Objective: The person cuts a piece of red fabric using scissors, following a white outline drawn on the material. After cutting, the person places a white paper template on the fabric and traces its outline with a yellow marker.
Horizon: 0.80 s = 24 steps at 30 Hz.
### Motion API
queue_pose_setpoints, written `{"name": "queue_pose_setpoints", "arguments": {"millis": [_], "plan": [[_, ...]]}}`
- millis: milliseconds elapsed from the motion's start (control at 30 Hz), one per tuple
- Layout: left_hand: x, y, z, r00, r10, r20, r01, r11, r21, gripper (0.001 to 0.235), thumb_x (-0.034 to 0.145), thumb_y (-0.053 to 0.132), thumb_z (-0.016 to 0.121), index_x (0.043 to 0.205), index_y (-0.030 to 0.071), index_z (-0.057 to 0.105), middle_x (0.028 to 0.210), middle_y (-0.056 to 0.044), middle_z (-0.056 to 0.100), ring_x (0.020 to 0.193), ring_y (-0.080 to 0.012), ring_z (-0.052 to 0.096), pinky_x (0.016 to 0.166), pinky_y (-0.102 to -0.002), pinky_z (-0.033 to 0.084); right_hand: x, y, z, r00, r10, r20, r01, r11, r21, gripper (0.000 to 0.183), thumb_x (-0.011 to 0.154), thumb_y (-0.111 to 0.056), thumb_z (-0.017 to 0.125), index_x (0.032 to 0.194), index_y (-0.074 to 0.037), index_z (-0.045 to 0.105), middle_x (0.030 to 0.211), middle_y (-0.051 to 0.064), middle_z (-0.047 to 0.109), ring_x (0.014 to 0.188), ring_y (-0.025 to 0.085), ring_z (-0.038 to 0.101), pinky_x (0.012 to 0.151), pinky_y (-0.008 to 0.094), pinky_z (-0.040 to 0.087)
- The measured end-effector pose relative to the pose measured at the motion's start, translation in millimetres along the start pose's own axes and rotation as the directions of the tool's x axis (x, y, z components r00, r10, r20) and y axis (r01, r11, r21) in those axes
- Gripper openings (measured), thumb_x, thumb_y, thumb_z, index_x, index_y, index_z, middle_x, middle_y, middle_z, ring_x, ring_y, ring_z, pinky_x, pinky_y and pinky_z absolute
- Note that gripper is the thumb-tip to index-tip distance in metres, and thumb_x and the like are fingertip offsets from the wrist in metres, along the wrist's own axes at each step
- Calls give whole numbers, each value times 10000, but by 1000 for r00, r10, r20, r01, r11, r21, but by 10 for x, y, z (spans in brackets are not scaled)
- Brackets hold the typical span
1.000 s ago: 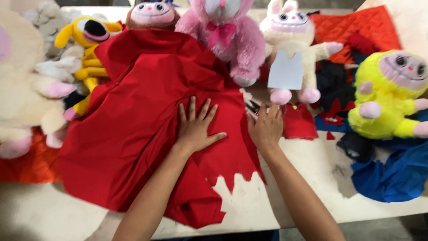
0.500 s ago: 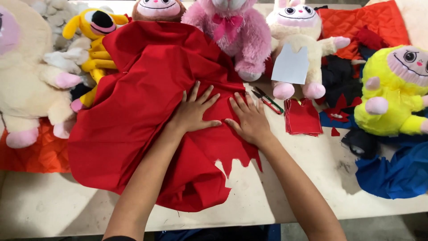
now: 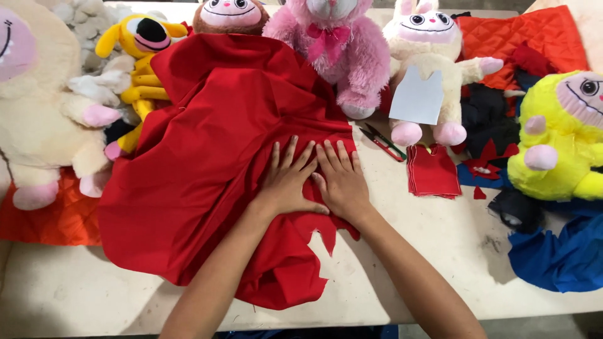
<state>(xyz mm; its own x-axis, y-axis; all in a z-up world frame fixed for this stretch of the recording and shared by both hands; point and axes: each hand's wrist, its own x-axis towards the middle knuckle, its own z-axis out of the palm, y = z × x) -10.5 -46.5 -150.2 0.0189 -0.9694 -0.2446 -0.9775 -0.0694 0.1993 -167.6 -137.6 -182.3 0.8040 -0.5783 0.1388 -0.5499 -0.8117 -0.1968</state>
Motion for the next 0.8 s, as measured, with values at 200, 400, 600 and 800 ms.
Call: {"name": "queue_pose_setpoints", "arguments": {"millis": [200,400,600,800], "plan": [[-521,-402,-41,999,28,46,-28,1000,-1,1364,619,940,648,1642,207,124,1721,-93,14,1553,-413,-75,1216,-632,6,-8,-3,-72,986,95,136,-92,995,-31,735,1069,-572,280,1623,-92,233,1702,110,217,1579,305,124,1256,514,65],[-968,-777,-51,988,-36,150,58,987,-147,1431,569,706,900,1647,255,73,1724,-69,-52,1562,-359,8,1242,-565,136,7,28,-166,976,140,167,-136,990,-39,822,1028,-676,292,1624,-111,247,1710,109,187,1583,301,108,1255,536,49],[-1117,-766,61,993,-71,-90,24,896,-444,989,795,612,710,1609,273,262,1681,-46,198,1518,-314,246,1206,-537,247,-148,352,172,922,348,-170,-372,917,-143,553,943,-607,594,1192,-113,579,1323,115,503,1310,326,462,1034,534,398],[-1567,-4,17,892,-166,-420,-36,901,-432,1028,711,659,719,1504,84,406,1524,-176,425,1434,-399,367,1145,-538,308,-104,363,90,910,309,-276,-334,941,-48,189,1007,-298,603,976,-111,599,1111,78,551,1090,278,464,931,449,370]]}}
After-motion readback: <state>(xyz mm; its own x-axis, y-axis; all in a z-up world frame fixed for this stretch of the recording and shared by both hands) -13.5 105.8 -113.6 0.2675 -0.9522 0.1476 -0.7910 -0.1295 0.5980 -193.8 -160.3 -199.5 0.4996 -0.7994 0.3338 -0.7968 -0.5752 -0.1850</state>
